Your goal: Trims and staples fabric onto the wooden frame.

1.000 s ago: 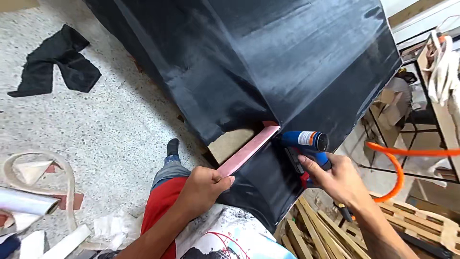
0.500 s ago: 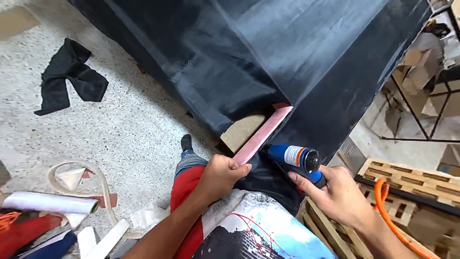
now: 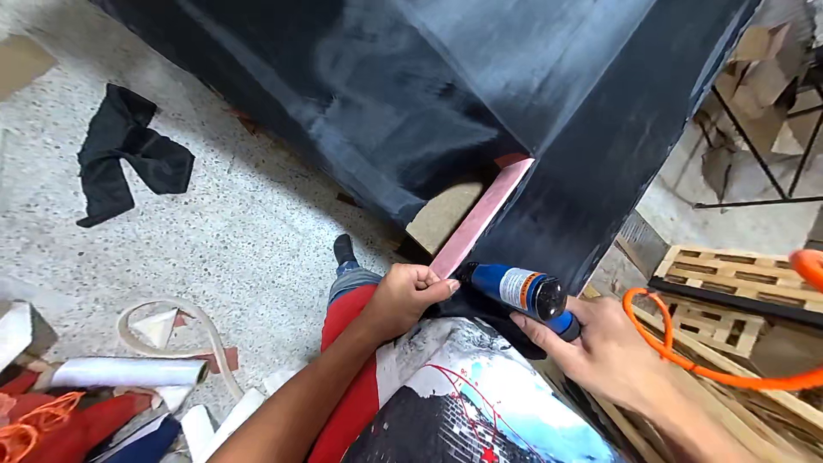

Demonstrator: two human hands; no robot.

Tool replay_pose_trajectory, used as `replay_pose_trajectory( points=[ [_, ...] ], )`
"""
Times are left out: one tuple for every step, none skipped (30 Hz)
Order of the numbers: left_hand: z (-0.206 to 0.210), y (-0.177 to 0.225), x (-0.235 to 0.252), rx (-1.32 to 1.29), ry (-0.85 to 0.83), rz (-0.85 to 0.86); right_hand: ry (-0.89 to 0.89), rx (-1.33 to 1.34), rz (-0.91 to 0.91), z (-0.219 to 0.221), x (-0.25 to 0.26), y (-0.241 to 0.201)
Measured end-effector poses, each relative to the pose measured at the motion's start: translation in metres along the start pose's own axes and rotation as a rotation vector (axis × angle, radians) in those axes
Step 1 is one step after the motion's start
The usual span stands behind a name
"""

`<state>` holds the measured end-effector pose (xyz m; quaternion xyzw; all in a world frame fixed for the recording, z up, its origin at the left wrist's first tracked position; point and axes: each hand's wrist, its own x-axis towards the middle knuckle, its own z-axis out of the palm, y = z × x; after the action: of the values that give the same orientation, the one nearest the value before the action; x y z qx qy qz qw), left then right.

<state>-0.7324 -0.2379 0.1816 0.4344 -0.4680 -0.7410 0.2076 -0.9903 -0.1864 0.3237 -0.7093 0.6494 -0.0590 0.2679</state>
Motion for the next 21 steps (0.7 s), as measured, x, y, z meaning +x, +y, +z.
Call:
replay_pose_trajectory(
  points=[
    [0.000, 0.000, 0.000, 0.020, -0.004, 0.003, 0.012, 0.008, 0.025, -0.003, -0.002, 0.002],
    [-0.001, 0.001, 0.000, 0.036, -0.004, 0.002, 0.037, 0.029, 0.060, -0.010, -0.006, 0.006],
    [-0.001, 0.003, -0.002, 0.053, 0.001, -0.002, 0.081, 0.056, 0.111, -0.019, -0.015, 0.011],
    [-0.001, 0.006, -0.006, 0.063, 0.007, -0.003, 0.129, 0.088, 0.199, -0.030, -0.027, 0.017],
    [0.001, 0.008, -0.010, 0.070, 0.009, 0.011, 0.193, 0.125, 0.322, -0.040, -0.041, 0.025],
    [0.003, 0.009, -0.014, 0.076, -0.007, 0.039, 0.262, 0.151, 0.455, -0.049, -0.055, 0.037],
    [0.007, 0.008, -0.016, 0.088, -0.040, 0.067, 0.318, 0.140, 0.574, -0.057, -0.069, 0.051],
    [0.015, 0.004, -0.019, 0.129, -0.067, 0.073, 0.343, 0.073, 0.661, -0.064, -0.084, 0.067],
    [0.023, -0.002, -0.024, 0.180, -0.073, 0.059, 0.331, -0.025, 0.710, -0.067, -0.098, 0.084],
    [0.028, -0.010, -0.029, 0.191, -0.068, 0.034, 0.299, -0.115, 0.711, -0.067, -0.109, 0.104],
    [0.030, -0.018, -0.034, 0.162, -0.067, -0.006, 0.269, -0.198, 0.657, -0.061, -0.120, 0.128],
    [0.028, -0.027, -0.039, 0.108, -0.081, -0.055, 0.237, -0.253, 0.586, -0.053, -0.132, 0.151],
    [0.022, -0.037, -0.045, 0.102, -0.084, -0.107, 0.183, -0.290, 0.534, -0.045, -0.143, 0.170],
    [0.014, -0.045, -0.054, 0.214, -0.048, -0.133, 0.134, -0.331, 0.494, -0.037, -0.150, 0.184],
    [0.007, -0.050, -0.067, 0.460, 0.042, -0.125, 0.111, -0.352, 0.447, -0.028, -0.158, 0.194],
    [0.008, -0.049, -0.083, 0.715, 0.186, -0.063, 0.113, -0.343, 0.406, -0.021, -0.165, 0.202],
    [0.022, -0.041, -0.098, 0.882, 0.348, 0.057, 0.133, -0.298, 0.383, -0.018, -0.171, 0.208],
    [0.051, -0.030, -0.108, 0.967, 0.496, 0.217, 0.158, -0.239, 0.361, -0.016, -0.178, 0.213],
    [0.090, -0.022, -0.114, 0.999, 0.583, 0.374, 0.177, -0.165, 0.342, -0.014, -0.187, 0.216],
    [0.134, -0.018, -0.113, 1.010, 0.590, 0.490, 0.184, -0.106, 0.345, -0.013, -0.195, 0.215],
    [0.176, -0.020, -0.103, 1.027, 0.569, 0.579, 0.182, -0.068, 0.359, -0.014, -0.199, 0.215]
  ],
)
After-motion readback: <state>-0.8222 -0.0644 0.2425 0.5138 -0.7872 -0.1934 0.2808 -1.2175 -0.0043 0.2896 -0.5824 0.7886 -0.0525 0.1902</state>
